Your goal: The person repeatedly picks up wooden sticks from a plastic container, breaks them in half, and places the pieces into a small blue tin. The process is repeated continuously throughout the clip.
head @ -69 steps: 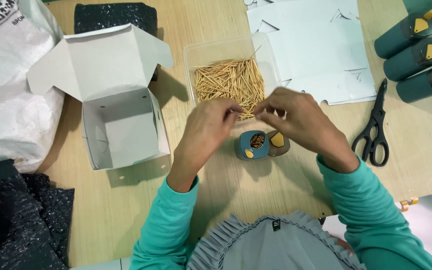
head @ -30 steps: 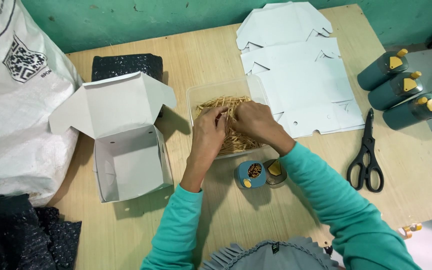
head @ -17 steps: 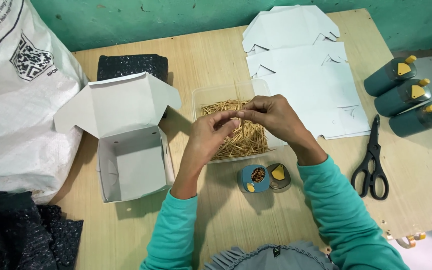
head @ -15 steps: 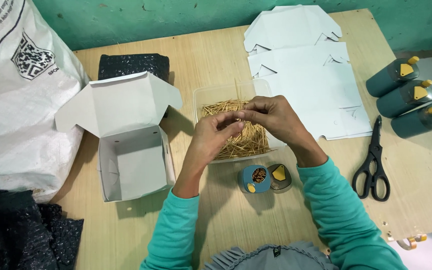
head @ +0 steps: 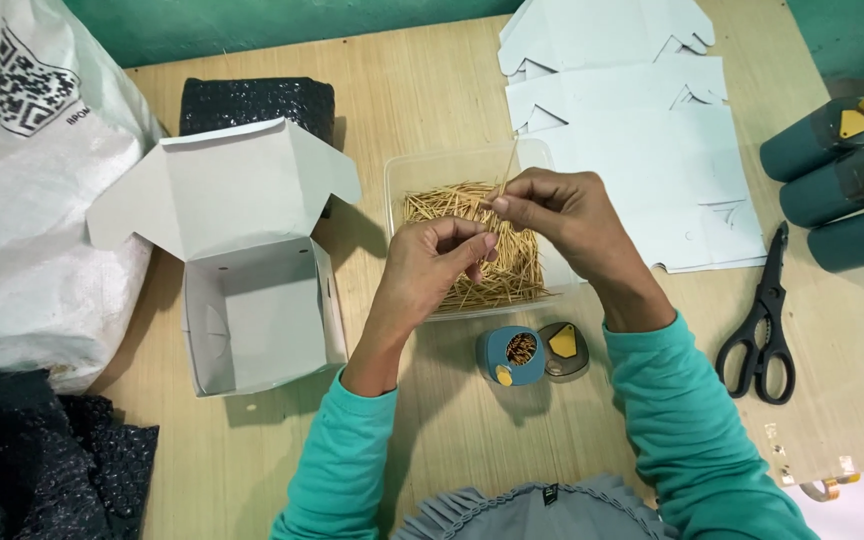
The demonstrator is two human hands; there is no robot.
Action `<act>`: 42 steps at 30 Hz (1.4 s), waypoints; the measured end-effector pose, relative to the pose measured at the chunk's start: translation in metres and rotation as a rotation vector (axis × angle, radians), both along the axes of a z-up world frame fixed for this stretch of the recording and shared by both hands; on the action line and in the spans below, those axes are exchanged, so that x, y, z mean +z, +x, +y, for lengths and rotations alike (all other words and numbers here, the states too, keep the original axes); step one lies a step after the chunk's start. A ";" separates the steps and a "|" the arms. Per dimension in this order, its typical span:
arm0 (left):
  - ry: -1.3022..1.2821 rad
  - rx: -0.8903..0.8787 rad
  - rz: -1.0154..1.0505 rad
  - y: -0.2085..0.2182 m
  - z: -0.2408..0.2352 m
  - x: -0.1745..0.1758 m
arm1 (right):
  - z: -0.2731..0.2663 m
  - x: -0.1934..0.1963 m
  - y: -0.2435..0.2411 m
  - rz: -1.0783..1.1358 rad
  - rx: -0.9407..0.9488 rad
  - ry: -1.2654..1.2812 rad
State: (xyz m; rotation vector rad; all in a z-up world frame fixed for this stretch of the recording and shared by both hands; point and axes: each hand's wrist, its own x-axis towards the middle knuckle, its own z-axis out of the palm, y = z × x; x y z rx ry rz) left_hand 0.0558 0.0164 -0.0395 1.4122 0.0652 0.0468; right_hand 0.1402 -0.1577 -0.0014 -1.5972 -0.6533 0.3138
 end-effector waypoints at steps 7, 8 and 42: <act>-0.002 -0.047 0.003 0.003 0.003 -0.006 | -0.003 0.005 0.001 0.096 -0.043 0.041; -0.015 -0.057 0.006 0.003 0.004 -0.007 | -0.003 0.006 0.002 0.093 -0.051 0.046; -0.004 0.086 -0.048 -0.001 0.009 0.007 | -0.008 0.012 0.001 -0.120 -0.159 -0.146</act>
